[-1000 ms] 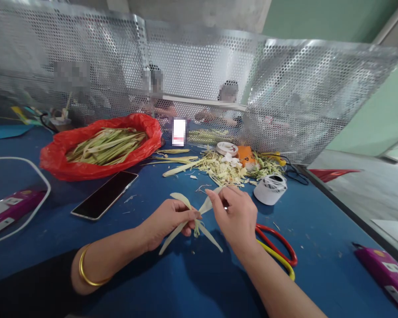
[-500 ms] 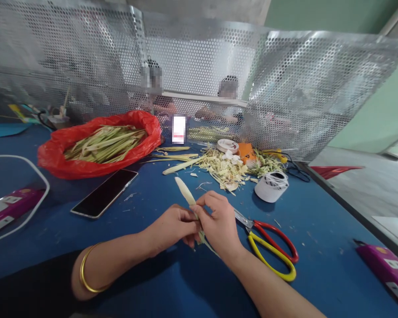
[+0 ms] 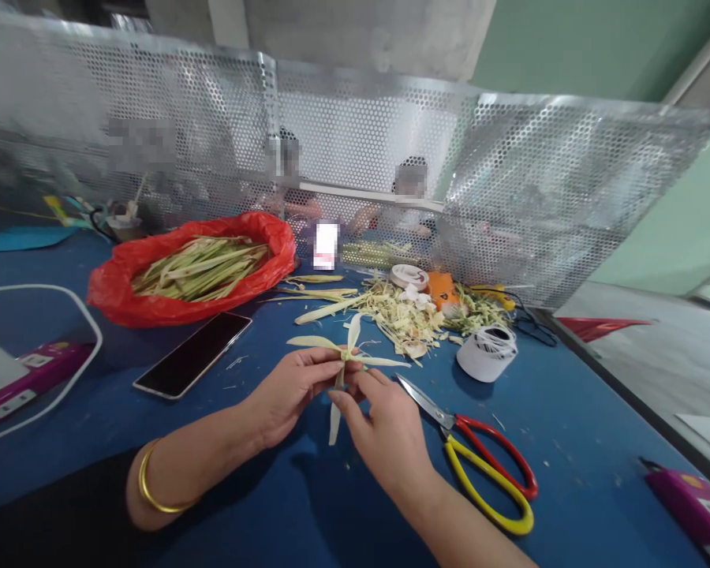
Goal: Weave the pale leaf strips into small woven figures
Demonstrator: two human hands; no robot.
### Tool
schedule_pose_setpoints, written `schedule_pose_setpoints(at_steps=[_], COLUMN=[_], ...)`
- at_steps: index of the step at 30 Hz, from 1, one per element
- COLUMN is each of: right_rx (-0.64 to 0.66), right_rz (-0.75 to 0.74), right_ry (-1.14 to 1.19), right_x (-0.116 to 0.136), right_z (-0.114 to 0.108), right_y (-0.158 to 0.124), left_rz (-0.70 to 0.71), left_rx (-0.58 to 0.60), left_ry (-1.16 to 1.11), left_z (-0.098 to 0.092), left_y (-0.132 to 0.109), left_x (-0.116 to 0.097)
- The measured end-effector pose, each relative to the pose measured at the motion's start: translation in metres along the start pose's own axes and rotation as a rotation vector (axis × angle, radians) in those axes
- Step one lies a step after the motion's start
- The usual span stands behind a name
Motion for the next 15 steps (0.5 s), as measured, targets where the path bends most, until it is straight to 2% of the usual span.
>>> schedule_pose_setpoints(at_steps=[2,5,9,15], right_rx=[0.008,-0.004,0.038,0.106], right_rz=[0.064,0.067,0.039,0.007], right_ry=[0.127,0.216,0.234,0.200], right_x=[-0.0066,-0.0076,-0.0029,0.0000], right_z=[0.0064,0.0079,0.0067,0.0086], right_y=[0.0009,0.0010,0.0011,0.0026], left_rz=[0.001,0.025,0.034,0.016], left_rx=[0.005,-0.029,-0.072,-0.061], left_ry=[0.026,0.072,0.074,-0.004], left_z=[0.0027,0.0019,-0.0021,-0.0018], left_y=[-0.0007,-0.0003,0.0007,0.0009], left_x=[0.0024,0.0041,0.0053,0.0082])
Point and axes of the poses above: each hand's wrist, its own y-axis towards the middle knuckle, its own z-axis out of the palm, x = y × z, the point moved 7 cm from there along y, towards the middle knuckle, and after that the axes turned 13 degrees about y, right-handed, at the moved point
